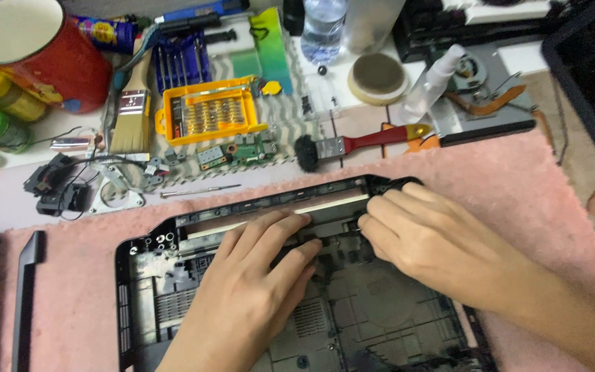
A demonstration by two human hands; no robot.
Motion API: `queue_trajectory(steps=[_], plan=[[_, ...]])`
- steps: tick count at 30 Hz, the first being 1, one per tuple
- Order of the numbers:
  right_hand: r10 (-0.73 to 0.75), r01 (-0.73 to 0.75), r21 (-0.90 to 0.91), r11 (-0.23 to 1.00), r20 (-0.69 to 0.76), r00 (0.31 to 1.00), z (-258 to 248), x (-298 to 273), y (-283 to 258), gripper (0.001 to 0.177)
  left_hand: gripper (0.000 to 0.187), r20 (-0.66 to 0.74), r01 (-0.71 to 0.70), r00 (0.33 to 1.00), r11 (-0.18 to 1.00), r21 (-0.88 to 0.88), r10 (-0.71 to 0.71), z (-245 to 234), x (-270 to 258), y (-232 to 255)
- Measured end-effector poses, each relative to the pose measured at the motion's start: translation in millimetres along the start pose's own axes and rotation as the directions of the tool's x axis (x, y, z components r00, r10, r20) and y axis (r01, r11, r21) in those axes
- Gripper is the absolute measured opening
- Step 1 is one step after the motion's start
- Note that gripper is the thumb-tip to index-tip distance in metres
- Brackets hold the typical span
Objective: The person uses a screwdriver to remove screws from the back of a disassembled laptop. They then lift the screen assembly, close the laptop, and proceed to remove small internal components, including a circuit board and a metal bracket, placing them on the workbench.
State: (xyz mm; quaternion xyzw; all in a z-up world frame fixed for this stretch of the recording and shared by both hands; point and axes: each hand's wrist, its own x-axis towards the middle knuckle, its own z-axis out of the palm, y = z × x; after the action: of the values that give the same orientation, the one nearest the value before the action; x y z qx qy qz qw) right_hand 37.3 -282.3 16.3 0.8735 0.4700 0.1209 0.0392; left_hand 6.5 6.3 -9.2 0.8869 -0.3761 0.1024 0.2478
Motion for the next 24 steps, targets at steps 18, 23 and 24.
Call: queue_trajectory(steps=[18,23,24], plan=[[0.117,-0.117,0.394,0.911,0.025,0.993,20.8,-8.9,7.4,0.022,0.029,-0.064,-0.01,0.998,0.997,0.07,0.015,4.4,1.9,3.0],[0.073,-0.021,0.396,0.918,-0.116,0.991,25.3,-6.1,9.8,0.016,0.033,-0.029,0.017,0.999,1.0,-0.001,-0.017,1.0,3.2,-0.3],[0.074,-0.021,0.397,0.918,-0.118,0.99,25.1,-6.8,8.7,0.016,0.033,-0.027,0.017,0.999,1.0,0.001,-0.016,0.8,3.3,0.4]])
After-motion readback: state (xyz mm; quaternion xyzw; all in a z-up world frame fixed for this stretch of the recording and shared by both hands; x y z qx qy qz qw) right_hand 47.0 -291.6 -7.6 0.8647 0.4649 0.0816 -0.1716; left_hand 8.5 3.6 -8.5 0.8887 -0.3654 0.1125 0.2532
